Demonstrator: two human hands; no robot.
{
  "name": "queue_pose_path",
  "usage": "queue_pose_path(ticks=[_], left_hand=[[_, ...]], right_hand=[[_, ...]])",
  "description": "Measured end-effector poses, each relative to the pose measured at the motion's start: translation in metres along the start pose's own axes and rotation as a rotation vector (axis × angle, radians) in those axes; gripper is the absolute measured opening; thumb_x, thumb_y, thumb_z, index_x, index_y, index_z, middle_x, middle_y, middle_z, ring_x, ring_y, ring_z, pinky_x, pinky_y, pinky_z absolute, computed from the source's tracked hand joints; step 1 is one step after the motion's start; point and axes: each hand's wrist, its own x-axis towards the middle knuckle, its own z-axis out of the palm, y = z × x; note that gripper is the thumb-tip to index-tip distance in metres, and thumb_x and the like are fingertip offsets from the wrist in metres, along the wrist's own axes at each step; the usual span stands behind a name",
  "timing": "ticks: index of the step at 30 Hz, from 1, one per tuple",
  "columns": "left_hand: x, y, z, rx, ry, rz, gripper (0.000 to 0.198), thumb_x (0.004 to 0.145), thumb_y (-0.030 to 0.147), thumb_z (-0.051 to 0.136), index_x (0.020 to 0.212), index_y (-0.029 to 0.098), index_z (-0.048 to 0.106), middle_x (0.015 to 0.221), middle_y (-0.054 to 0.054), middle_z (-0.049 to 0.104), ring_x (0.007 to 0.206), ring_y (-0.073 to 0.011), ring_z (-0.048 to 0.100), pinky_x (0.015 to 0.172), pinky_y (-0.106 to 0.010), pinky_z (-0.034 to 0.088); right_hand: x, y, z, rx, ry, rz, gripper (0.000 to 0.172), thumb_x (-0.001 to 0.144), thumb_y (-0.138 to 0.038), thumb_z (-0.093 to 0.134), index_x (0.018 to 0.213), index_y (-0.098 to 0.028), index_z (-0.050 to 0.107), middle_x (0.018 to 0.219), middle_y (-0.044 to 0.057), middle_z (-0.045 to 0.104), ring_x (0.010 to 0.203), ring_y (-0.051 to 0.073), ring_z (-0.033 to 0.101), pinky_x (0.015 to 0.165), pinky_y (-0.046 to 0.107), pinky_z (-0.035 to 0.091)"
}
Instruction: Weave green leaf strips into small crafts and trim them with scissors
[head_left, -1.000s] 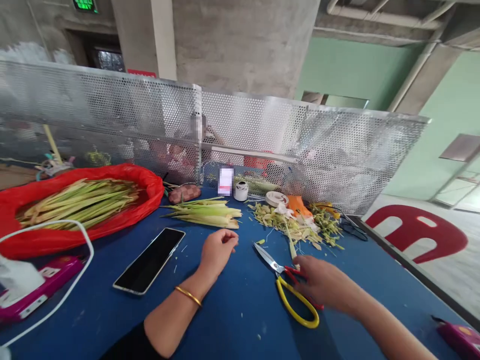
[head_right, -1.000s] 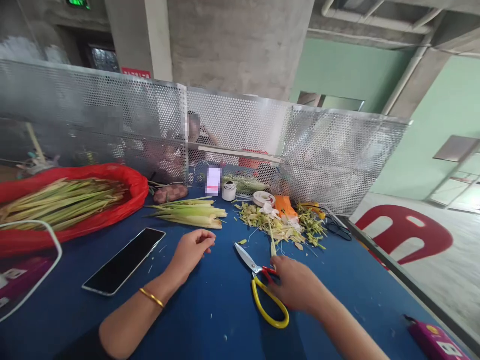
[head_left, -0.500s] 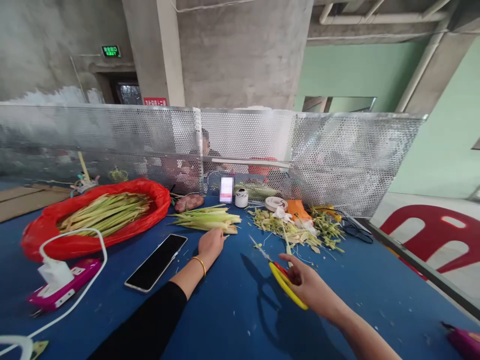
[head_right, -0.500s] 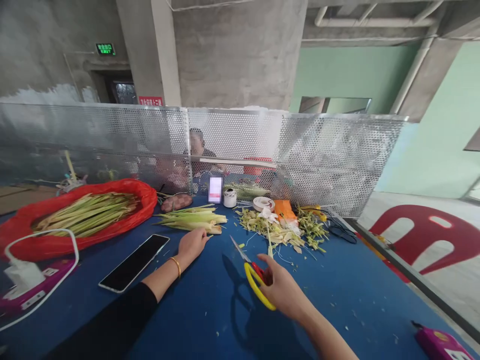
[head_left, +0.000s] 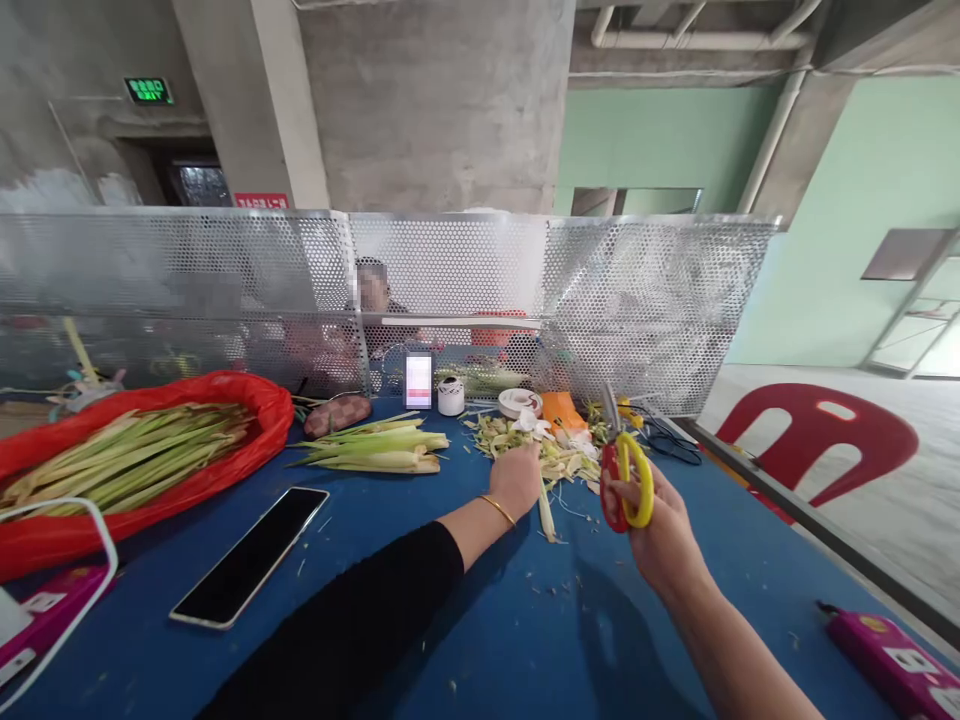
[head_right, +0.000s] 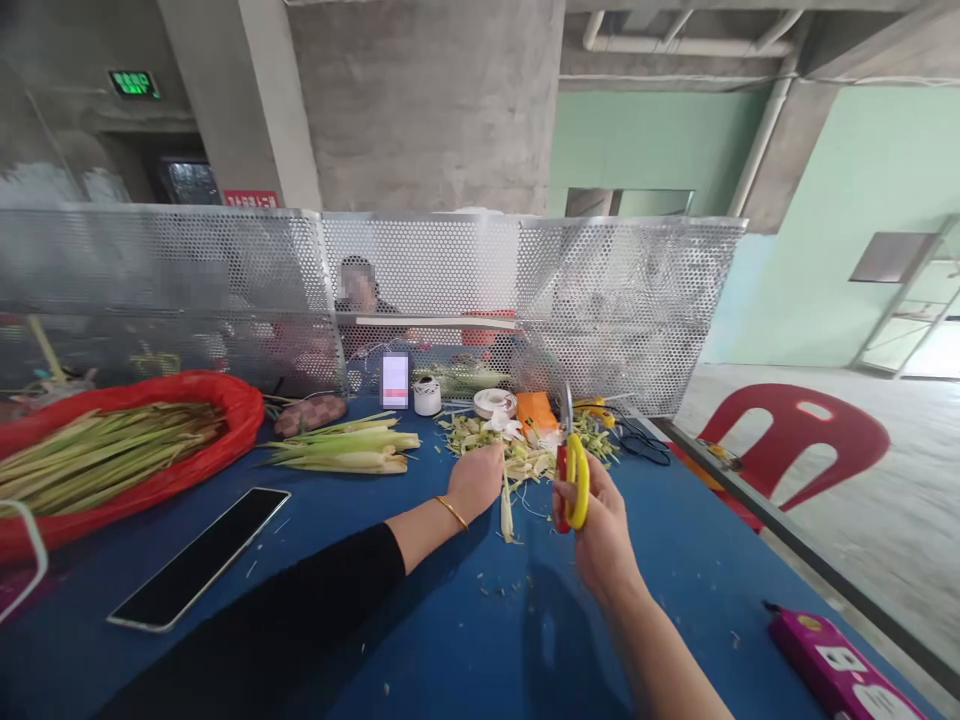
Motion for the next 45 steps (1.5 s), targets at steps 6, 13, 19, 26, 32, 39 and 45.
queue_pose_path(ticks=[6, 13, 19, 26, 32, 39, 45], left_hand=[[-0.041, 0.015, 0.013, -0.027, -0.121, 0.991, 0.069, 0.082, 0.065, 0.044, 0.139, 0.025, 0.039, 0.147, -0.007, 0.038, 0.137, -0.0249, 0.030, 0.113, -0.044, 0.020], [0.024, -0.015, 0.014, 0.179, 0.046, 0.660, 0.056, 0.091, 0.050, 0.037, 0.134, 0.014, 0.046, 0.147, -0.014, 0.037, 0.139, -0.0297, 0.024, 0.113, -0.050, 0.012], [0.070, 0.016, 0.027, 0.170, 0.095, 0.604, 0.067, 0.081, 0.055, 0.054, 0.132, 0.012, 0.046, 0.142, -0.018, 0.042, 0.136, -0.0320, 0.029, 0.112, -0.047, 0.017], [0.056, 0.021, 0.030, 0.193, 0.010, 0.693, 0.023, 0.085, 0.033, 0.054, 0.097, 0.018, 0.066, 0.097, -0.010, 0.068, 0.099, -0.0233, 0.059, 0.108, -0.044, 0.024], [0.009, -0.032, -0.005, 0.174, -0.022, 0.810, 0.030, 0.091, 0.015, 0.035, 0.089, 0.021, 0.063, 0.097, -0.010, 0.066, 0.103, -0.0201, 0.056, 0.111, -0.044, 0.023], [-0.035, -0.068, -0.029, 0.038, 0.030, 0.646, 0.038, 0.084, 0.011, 0.044, 0.117, 0.024, 0.058, 0.136, -0.006, 0.051, 0.130, -0.0193, 0.040, 0.113, -0.042, 0.022], [-0.056, -0.077, -0.024, 0.006, -0.090, 0.807, 0.030, 0.090, 0.022, 0.045, 0.115, 0.025, 0.061, 0.132, -0.006, 0.056, 0.131, -0.0181, 0.040, 0.115, -0.042, 0.021]], right_hand=[[0.005, -0.014, -0.006, 0.083, 0.138, -0.054, 0.034, 0.059, -0.015, 0.069, 0.092, -0.018, 0.063, 0.072, -0.002, 0.059, 0.053, 0.007, 0.051, 0.045, 0.018, 0.040], [0.003, -0.014, -0.004, -0.001, 0.138, -0.105, 0.032, 0.061, -0.018, 0.065, 0.092, -0.020, 0.059, 0.064, -0.004, 0.054, 0.048, 0.008, 0.046, 0.041, 0.020, 0.036], [0.010, -0.019, -0.013, -0.098, 0.157, -0.200, 0.023, 0.066, -0.018, 0.059, 0.088, -0.021, 0.055, 0.061, -0.004, 0.050, 0.046, 0.009, 0.045, 0.042, 0.022, 0.034], [0.011, -0.015, -0.012, -0.044, 0.153, -0.179, 0.031, 0.065, -0.016, 0.063, 0.095, -0.020, 0.057, 0.064, -0.005, 0.050, 0.045, 0.006, 0.044, 0.042, 0.020, 0.036], [0.009, -0.009, -0.009, -0.081, 0.102, -0.149, 0.038, 0.065, -0.019, 0.064, 0.102, -0.021, 0.056, 0.067, -0.005, 0.050, 0.044, 0.007, 0.044, 0.037, 0.020, 0.033], [0.011, -0.002, -0.011, -0.103, 0.109, -0.039, 0.037, 0.060, -0.021, 0.066, 0.096, -0.019, 0.055, 0.060, -0.007, 0.049, 0.041, 0.007, 0.043, 0.035, 0.020, 0.033], [0.010, 0.001, -0.012, -0.122, 0.078, -0.001, 0.032, 0.060, -0.022, 0.065, 0.091, -0.020, 0.055, 0.056, -0.007, 0.049, 0.038, 0.008, 0.042, 0.035, 0.020, 0.032]])
